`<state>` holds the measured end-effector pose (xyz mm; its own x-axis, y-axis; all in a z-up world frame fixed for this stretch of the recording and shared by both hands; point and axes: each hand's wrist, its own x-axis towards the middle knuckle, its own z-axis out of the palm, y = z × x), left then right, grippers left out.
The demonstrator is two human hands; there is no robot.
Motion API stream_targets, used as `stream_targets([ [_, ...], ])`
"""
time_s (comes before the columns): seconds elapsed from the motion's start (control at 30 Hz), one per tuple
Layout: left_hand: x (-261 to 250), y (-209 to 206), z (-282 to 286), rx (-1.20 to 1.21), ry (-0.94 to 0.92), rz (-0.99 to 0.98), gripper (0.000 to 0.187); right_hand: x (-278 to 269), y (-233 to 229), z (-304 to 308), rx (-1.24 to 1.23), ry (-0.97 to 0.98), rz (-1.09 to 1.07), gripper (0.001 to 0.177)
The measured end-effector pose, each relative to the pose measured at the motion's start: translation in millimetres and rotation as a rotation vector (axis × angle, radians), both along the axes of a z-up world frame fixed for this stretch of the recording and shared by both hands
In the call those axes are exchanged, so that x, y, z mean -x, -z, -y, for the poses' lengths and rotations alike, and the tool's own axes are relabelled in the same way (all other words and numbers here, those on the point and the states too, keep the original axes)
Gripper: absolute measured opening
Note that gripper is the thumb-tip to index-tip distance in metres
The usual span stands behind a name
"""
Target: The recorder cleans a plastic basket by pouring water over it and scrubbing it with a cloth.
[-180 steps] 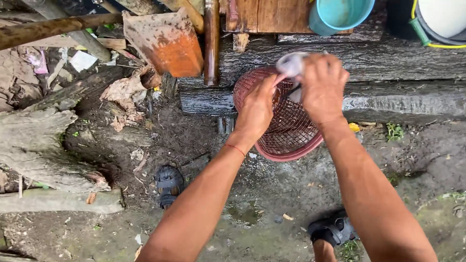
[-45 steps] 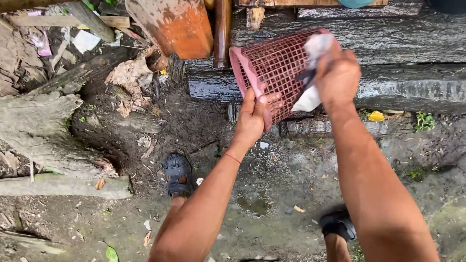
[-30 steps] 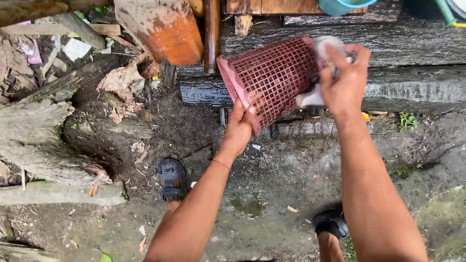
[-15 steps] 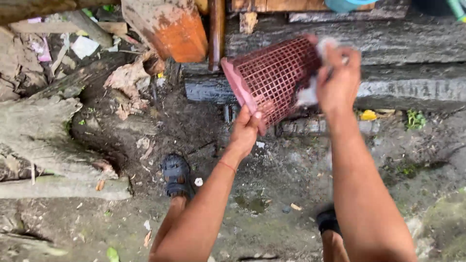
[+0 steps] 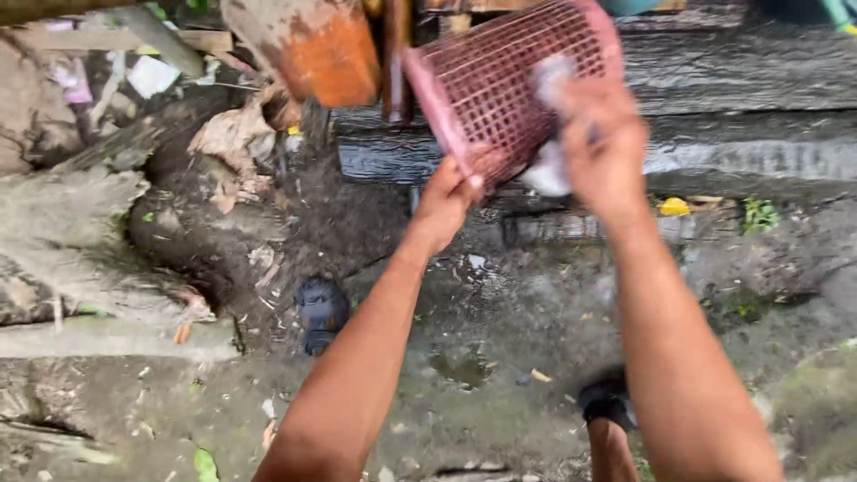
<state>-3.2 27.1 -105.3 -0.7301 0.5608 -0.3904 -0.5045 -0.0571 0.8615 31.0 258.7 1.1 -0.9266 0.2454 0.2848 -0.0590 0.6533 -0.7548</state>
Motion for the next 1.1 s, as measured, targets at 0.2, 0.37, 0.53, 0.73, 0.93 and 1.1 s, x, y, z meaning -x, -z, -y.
stream_targets([
  [0.2,41,-57,-8,0.168,0.095,0.114,0.044,23,44,-14,-0.239,0.181,0.095,0.045],
  [0.37,59,-6,-7,0.012,-0.123,0.101,0.042,12,71,16,-0.227,0.173,0.043,0.044],
  [0.53,55,-28,-30,0.009,-0.140,0.201,0.042,3,37,83,-0.141,0.078,0.014,0.042],
  [0.73,26,-19,-21,0.185,-0.107,0.168,0.044,-7,48,27,-0.096,0.154,0.224,0.024],
  [0.93,7,6,-29,-0.070,-0.166,0.151,0.040,-4,34,22,0.026,0.159,0.058,0.034],
  [1.1,-11,2,-20,-0.052,-0.210,0.199,0.037,-7,42,24,-0.621,-0.146,0.124,0.044],
])
